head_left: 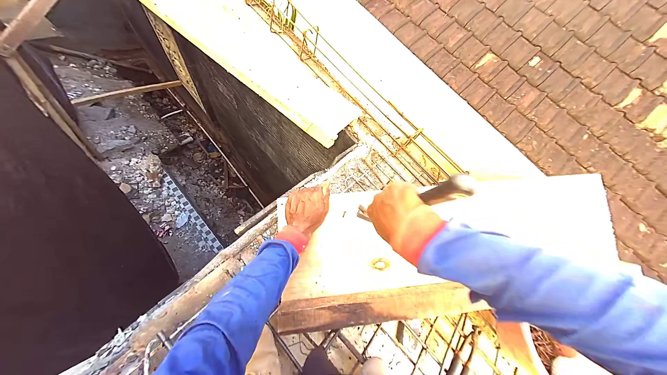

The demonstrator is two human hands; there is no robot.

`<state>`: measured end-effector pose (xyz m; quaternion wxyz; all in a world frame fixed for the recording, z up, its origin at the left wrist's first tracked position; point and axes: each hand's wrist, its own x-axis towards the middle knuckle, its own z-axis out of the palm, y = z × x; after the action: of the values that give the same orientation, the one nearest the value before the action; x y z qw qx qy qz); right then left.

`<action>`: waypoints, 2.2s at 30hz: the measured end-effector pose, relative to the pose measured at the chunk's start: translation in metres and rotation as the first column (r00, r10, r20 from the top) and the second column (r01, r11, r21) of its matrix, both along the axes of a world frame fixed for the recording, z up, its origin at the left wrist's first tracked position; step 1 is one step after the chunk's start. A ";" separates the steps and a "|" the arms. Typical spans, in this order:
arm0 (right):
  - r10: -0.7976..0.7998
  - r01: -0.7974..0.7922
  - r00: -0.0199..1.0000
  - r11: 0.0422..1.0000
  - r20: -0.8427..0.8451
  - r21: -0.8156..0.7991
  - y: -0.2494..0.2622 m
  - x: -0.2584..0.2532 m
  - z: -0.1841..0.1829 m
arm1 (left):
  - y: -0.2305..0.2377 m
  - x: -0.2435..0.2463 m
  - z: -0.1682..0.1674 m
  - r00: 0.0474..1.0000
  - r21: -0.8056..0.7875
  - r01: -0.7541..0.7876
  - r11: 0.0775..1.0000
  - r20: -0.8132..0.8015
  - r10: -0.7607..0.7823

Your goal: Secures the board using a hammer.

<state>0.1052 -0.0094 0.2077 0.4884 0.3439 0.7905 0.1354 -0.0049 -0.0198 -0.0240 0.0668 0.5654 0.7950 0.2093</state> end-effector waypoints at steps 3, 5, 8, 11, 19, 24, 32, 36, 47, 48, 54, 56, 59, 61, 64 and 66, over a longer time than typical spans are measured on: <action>0.075 -0.074 0.993 0.997 0.090 -0.015 -0.004 -0.028 -0.033 | -0.003 -0.001 0.003 1.000 0.016 0.011 1.000 0.029 -0.012; 0.106 -0.112 0.990 0.992 0.093 0.061 -0.010 -0.042 -0.051 | -0.004 -0.002 0.008 0.998 0.004 0.019 1.000 0.057 -0.019; 0.321 -0.325 0.944 0.868 0.073 0.375 -0.002 -0.036 -0.102 | -0.003 -0.003 0.005 0.997 0.006 0.024 1.000 0.071 -0.024; 0.195 -0.207 0.955 0.978 0.223 0.033 -0.006 -0.064 -0.046 | -0.002 -0.001 -0.001 0.999 0.049 0.019 0.999 0.040 -0.021; 0.239 -0.216 0.955 0.966 0.174 -0.140 0.004 -0.064 -0.020 | 0.000 0.000 0.002 0.999 0.003 0.027 1.000 0.039 -0.027; 0.305 -0.273 0.946 0.933 0.113 -0.236 0.034 -0.044 -0.003 | -0.001 -0.001 -0.005 0.999 0.057 0.018 0.998 0.029 -0.019; 0.344 -0.357 0.919 0.933 0.194 0.038 0.022 -0.040 -0.104 | -0.010 0.001 0.013 0.995 -0.011 0.043 0.999 0.089 -0.042; 0.392 -0.411 0.888 0.911 0.240 0.033 0.020 -0.046 -0.115 | -0.013 -0.001 0.020 0.994 0.012 0.044 0.999 0.096 -0.045; 0.345 -0.367 0.926 0.919 -0.156 -0.146 0.019 -0.008 -0.026 | -0.011 -0.002 0.014 0.994 0.028 0.071 0.997 0.084 -0.073; 0.331 -0.349 0.934 0.926 -0.135 -0.143 0.016 0.004 -0.010 | -0.010 -0.002 0.012 0.995 0.054 0.068 0.996 0.072 -0.072; 0.158 -0.171 0.970 0.983 -0.185 -0.062 -0.010 -0.003 -0.014 | -0.011 -0.006 0.012 0.992 0.042 0.072 0.997 0.100 -0.075; 0.143 -0.151 0.986 0.984 -0.091 -0.093 -0.023 -0.020 -0.019 | -0.004 -0.003 0.010 0.991 0.016 0.078 0.997 0.111 -0.079; 0.238 -0.257 0.953 0.963 -0.187 -0.083 -0.009 0.020 -0.028 | 0.001 -0.006 0.004 0.989 -0.047 0.057 0.997 0.137 -0.050; 0.365 -0.376 0.906 0.927 -0.216 -0.007 0.007 0.047 -0.022 | 0.001 -0.004 0.004 0.990 -0.007 0.033 0.999 0.134 -0.031; 0.233 -0.244 0.956 0.969 -0.176 -0.043 -0.002 0.032 -0.012 | -0.007 -0.002 0.014 0.991 0.029 0.059 0.998 0.115 -0.062; 0.087 -0.095 0.993 0.989 -0.074 -0.111 -0.017 -0.005 -0.007 | -0.004 -0.002 0.013 0.991 0.001 0.057 0.998 0.124 -0.057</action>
<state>0.1002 -0.0268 0.2003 0.4731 0.2836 0.8281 0.1003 -0.0066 -0.0240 -0.0111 0.1231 0.5737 0.7731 0.2409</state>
